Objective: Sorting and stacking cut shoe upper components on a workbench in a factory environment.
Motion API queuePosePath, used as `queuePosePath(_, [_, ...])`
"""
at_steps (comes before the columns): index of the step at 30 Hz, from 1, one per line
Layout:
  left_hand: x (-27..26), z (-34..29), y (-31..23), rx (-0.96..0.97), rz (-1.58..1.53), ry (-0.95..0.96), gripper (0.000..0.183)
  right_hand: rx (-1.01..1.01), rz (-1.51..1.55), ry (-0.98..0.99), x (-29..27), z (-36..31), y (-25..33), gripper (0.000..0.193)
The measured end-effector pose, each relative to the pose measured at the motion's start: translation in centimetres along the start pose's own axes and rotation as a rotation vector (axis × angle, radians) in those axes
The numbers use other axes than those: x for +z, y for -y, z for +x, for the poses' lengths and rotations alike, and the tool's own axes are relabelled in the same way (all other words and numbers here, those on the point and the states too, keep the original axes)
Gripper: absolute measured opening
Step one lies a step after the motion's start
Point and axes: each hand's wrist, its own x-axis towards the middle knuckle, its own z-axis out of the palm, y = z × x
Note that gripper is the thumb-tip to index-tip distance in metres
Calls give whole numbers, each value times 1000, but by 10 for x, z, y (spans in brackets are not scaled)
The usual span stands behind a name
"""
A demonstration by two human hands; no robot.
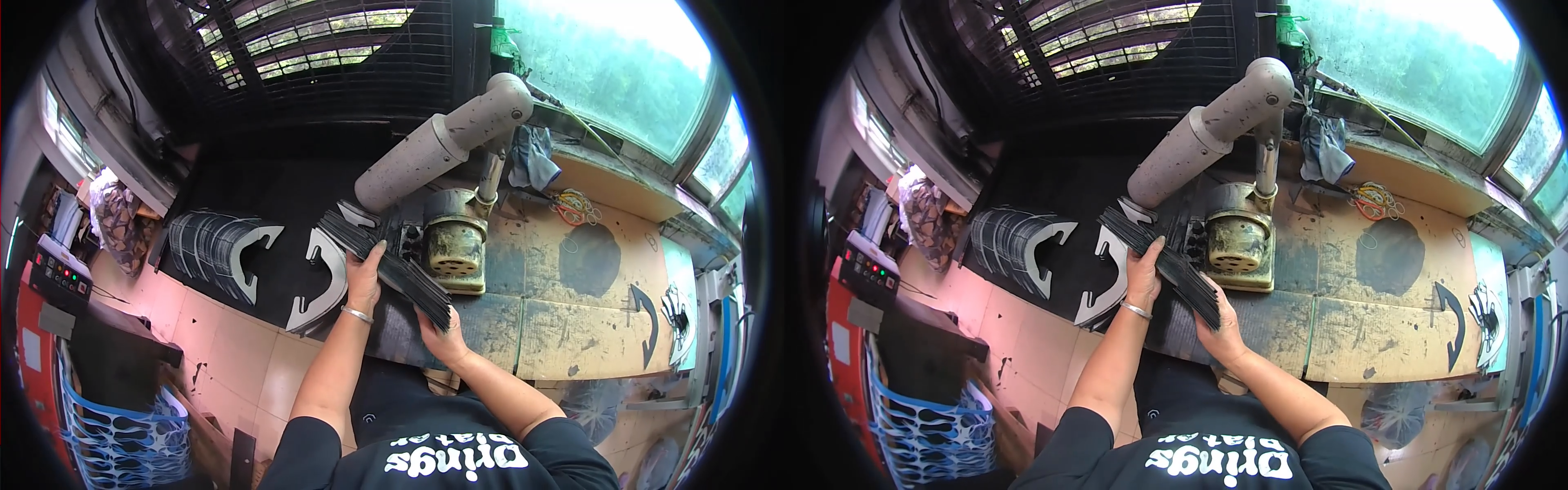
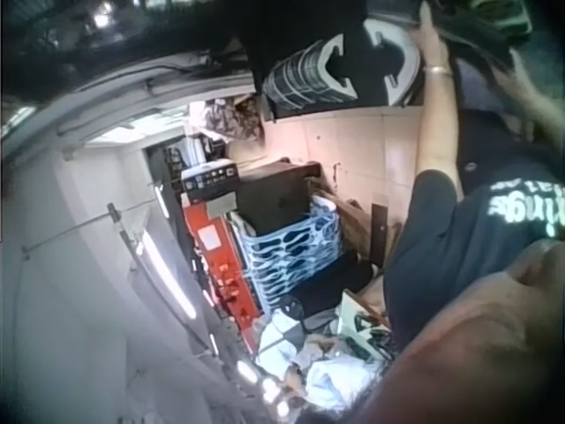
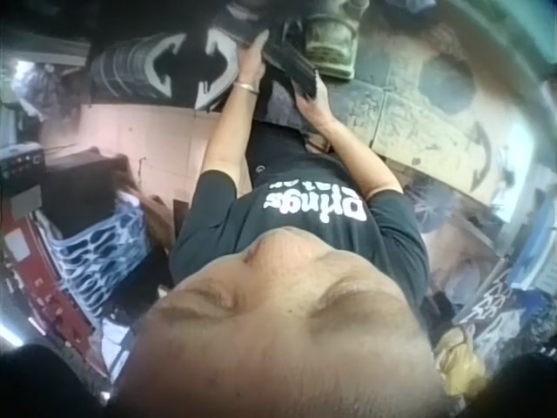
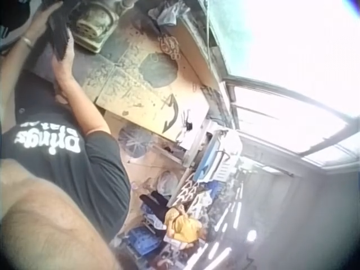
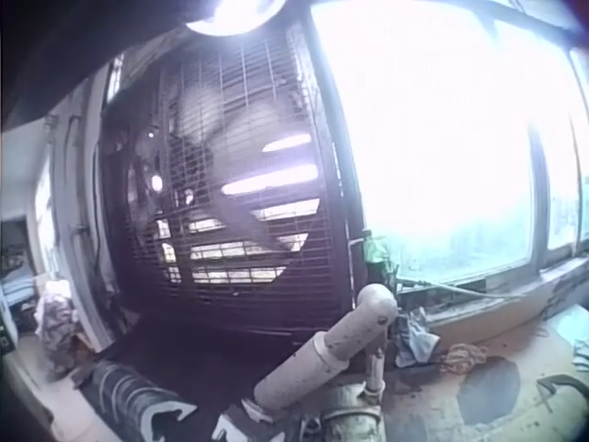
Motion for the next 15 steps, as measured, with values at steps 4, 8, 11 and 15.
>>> queuePosePath(4, [-10, 5, 1, -29, -52, -31, 33, 121, 88, 32, 1, 3, 9, 25])
queuePosePath(8, [-9, 8, -5, 3, -96, -32, 36, 205, 49, 9, 5, 14, 9, 19])
queuePosePath(11, [-6, 17, -12, 0, -106, -39, 39, 360, 192, -8, 10, 24, 3, 14])
queuePosePath(15, [-3, 28, -26, 41, -93, -43, 39, 342, 187, 25, 15, 37, 10, 15])
